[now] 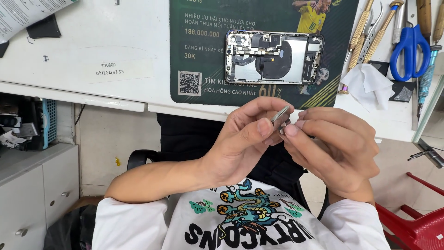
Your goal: Replacing a mobile phone battery by cleaning components, peeling adhesive film, and connecting internal cables.
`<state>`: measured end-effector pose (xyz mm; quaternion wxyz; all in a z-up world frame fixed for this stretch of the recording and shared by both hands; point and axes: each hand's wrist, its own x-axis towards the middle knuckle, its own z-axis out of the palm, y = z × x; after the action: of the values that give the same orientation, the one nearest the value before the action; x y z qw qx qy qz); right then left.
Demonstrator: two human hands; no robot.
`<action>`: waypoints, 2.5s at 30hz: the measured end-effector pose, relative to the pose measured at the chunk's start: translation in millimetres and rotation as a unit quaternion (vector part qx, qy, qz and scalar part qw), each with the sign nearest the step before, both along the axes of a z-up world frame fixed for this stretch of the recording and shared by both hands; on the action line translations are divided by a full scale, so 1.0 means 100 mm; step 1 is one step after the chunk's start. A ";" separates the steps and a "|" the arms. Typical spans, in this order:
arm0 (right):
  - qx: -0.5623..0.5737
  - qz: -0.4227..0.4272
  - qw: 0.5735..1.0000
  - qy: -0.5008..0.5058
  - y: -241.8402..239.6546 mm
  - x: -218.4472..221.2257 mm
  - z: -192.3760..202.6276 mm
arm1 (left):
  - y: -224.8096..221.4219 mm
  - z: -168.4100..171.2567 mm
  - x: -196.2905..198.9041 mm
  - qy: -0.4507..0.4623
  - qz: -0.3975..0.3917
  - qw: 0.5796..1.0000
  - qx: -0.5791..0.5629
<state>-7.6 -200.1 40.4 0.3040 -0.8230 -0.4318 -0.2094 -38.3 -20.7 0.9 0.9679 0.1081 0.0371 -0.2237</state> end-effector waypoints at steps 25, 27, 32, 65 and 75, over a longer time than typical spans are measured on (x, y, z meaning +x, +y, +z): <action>-0.098 0.013 0.989 -0.108 0.26 0.75 0.04 | 0.88 0.35 0.33 -0.273 0.046 0.811 0.516; -0.133 0.018 0.982 -0.136 0.33 0.80 0.01 | 0.98 0.38 0.52 -0.346 0.107 0.721 0.591; -0.202 -0.032 0.962 -0.182 0.44 0.82 -0.01 | 1.08 0.19 0.91 -0.453 0.223 0.365 0.782; -0.188 -0.017 0.977 -0.101 0.58 0.86 -0.13 | 1.10 0.07 0.99 -0.495 0.190 0.335 0.779; -0.110 -0.018 0.994 0.021 0.51 0.89 -0.14 | 1.06 0.10 1.01 -0.494 0.170 0.331 0.786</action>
<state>81.8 -149.2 26.0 0.2169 -0.8631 -0.4309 -0.1493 62.2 85.2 10.5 0.2922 0.9006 -0.2716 0.1727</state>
